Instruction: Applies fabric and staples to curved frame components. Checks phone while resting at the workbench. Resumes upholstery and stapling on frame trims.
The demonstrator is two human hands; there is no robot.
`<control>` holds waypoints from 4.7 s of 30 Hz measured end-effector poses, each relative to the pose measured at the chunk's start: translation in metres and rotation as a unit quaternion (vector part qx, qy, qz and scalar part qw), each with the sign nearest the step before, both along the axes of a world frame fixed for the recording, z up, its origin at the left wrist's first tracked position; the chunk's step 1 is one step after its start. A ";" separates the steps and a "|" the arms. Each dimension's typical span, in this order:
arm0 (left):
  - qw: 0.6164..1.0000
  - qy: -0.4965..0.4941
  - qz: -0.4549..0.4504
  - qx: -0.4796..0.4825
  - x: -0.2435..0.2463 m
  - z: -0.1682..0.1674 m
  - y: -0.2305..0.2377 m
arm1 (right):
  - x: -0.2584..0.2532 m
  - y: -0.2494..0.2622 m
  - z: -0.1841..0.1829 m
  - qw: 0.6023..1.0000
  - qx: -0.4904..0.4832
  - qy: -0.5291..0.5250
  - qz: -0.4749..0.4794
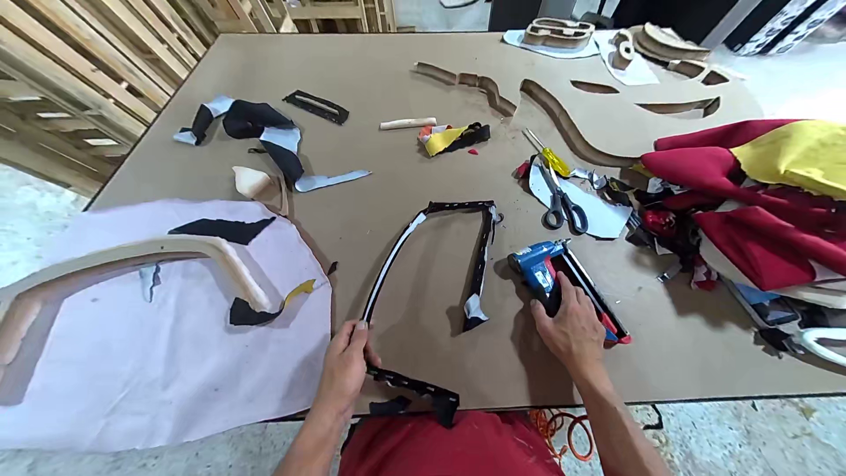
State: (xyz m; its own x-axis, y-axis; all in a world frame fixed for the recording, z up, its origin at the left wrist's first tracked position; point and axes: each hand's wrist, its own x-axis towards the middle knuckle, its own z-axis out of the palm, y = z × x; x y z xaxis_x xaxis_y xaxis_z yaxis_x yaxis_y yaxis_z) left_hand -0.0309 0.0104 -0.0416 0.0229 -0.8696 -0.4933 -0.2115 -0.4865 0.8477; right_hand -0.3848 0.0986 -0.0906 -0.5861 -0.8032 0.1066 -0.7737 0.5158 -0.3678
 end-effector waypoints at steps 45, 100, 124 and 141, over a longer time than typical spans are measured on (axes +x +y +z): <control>0.821 -0.443 -0.148 -0.328 -0.118 -0.058 -0.100 | -0.144 -0.145 0.053 0.968 0.238 -0.032 -0.067; 0.850 -0.172 -0.306 -0.393 -0.119 -0.066 -0.109 | -0.040 -0.126 0.056 0.887 0.265 0.075 0.372; 0.848 -0.161 -0.323 -0.388 -0.140 -0.061 -0.108 | -0.059 -0.146 0.055 0.836 0.251 0.124 0.472; 0.826 -0.145 -0.327 -0.436 -0.161 -0.059 -0.097 | -0.060 -0.135 0.059 0.839 0.236 0.130 0.472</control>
State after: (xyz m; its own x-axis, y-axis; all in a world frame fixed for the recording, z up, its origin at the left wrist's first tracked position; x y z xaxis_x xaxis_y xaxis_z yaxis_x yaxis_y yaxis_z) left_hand -0.1915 -0.0864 -0.1002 -0.5852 -0.7645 0.2703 -0.4433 0.5808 0.6828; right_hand -0.4451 -0.0366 -0.0314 0.3288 -0.8852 -0.3290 -0.9422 -0.3313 -0.0500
